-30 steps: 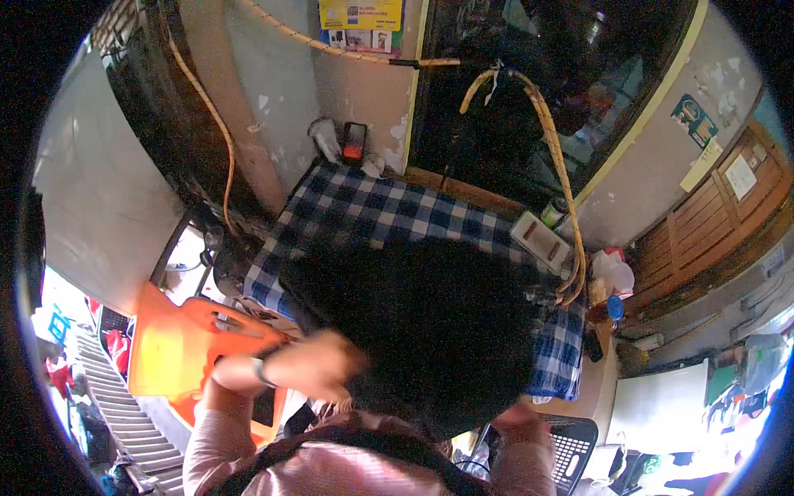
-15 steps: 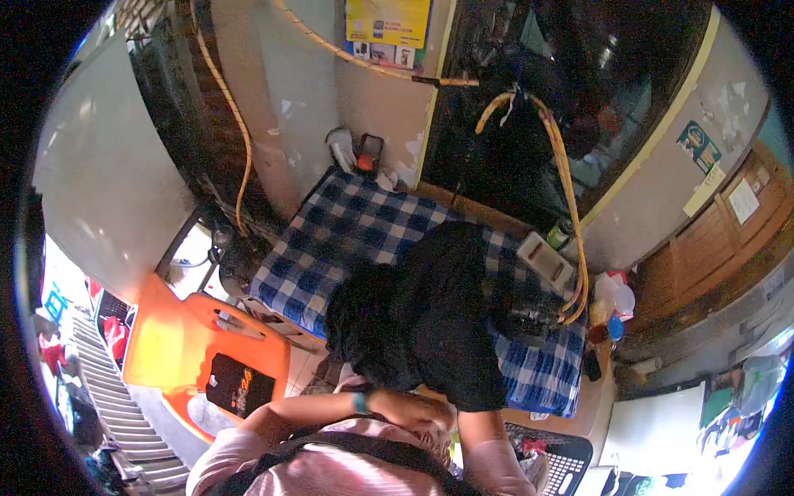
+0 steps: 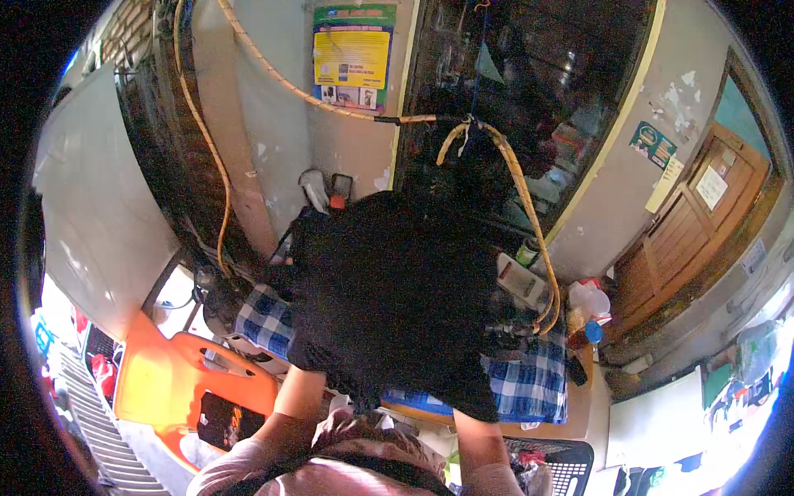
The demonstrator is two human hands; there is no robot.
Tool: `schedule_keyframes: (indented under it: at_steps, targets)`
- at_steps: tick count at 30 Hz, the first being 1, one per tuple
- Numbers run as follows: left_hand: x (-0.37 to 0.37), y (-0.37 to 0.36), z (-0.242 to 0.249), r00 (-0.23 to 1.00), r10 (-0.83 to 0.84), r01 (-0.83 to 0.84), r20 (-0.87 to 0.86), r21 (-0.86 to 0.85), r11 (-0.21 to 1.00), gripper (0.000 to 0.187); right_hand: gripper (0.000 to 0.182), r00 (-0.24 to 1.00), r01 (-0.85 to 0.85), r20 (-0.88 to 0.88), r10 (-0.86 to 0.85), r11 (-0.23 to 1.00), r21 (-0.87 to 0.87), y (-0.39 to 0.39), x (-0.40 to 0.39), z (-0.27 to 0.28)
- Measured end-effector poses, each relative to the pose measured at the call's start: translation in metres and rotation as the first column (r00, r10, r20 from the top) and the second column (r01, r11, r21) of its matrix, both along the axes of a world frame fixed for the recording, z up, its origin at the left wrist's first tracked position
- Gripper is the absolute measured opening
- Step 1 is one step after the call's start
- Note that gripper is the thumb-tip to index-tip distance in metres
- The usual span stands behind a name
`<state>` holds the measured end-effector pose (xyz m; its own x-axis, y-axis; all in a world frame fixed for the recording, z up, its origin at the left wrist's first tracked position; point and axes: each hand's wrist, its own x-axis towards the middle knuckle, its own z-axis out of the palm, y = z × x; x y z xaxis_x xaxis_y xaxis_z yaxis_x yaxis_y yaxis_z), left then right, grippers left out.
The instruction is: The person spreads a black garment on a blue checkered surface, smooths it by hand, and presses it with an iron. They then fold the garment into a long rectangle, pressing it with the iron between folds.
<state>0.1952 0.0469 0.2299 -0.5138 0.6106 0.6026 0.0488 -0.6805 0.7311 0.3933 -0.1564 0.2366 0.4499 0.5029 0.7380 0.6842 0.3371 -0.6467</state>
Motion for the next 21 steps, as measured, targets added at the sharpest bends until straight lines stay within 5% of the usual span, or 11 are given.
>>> schedule_keyframes:
  at_steps: [3, 13, 21]
  targets:
    - [-0.029, 0.031, 0.031, 0.965, 0.164, -0.172, 0.203, 0.025, 0.985, 0.082, 0.032, 1.000, -0.009, -0.018, 0.009, 1.000, -0.013, -0.006, -0.006, -0.007]
    - [-0.085, -0.039, -0.022, 0.935, -0.324, 0.349, 0.144, -0.205, 0.915, 0.085, 0.034, 0.999, 0.024, -0.033, -0.026, 0.999, -0.048, -0.029, -0.014, -0.030]
    - [0.000, -0.088, -0.019, 0.684, -0.708, 0.729, 0.177, -0.145, 0.669, 0.087, 0.036, 0.996, 0.080, -0.030, -0.080, 0.997, 0.002, -0.027, -0.016, -0.036]
